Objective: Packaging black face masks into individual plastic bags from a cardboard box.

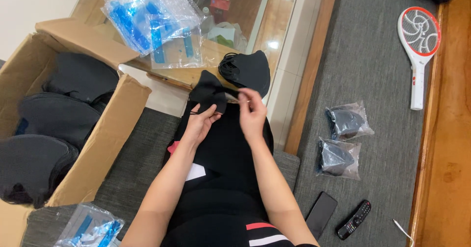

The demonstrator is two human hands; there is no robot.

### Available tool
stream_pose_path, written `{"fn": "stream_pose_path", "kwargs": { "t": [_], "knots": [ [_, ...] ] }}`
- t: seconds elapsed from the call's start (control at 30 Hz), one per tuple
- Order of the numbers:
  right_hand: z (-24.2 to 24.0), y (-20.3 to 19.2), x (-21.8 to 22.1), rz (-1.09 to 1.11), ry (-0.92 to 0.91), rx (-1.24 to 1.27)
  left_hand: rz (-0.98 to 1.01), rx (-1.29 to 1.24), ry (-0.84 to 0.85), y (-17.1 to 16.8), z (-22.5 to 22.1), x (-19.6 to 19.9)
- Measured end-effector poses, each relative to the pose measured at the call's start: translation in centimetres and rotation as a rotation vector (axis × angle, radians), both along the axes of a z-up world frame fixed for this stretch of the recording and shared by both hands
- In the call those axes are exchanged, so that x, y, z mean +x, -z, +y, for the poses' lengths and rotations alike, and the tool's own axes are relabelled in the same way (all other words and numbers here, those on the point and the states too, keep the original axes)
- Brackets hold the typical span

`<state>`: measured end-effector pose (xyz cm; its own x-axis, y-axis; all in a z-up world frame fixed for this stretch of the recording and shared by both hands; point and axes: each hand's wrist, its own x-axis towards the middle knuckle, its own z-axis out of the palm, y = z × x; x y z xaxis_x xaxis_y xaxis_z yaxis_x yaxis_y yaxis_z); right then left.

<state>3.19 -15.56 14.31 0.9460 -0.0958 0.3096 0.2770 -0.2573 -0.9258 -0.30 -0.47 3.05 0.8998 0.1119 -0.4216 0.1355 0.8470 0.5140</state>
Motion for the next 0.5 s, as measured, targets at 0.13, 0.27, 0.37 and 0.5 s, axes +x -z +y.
{"fn": "stream_pose_path", "kwargs": {
  "t": [0.13,0.27,0.37,0.5],
  "knots": [
    [-1.7,2.8,3.7,0.272,0.139,0.316,0.035,-0.010,-0.022,0.8,0.4,0.2],
    [-2.3,1.7,4.9,0.424,0.229,0.350,0.051,-0.004,-0.013,0.2,0.3,0.2],
    [-2.8,2.9,5.3,0.453,0.259,0.310,0.052,0.005,-0.003,-0.5,0.2,0.1],
    [-3.6,4.4,5.7,0.419,0.298,0.214,0.047,-0.010,-0.011,-3.7,0.1,-0.6]
  ]
}}
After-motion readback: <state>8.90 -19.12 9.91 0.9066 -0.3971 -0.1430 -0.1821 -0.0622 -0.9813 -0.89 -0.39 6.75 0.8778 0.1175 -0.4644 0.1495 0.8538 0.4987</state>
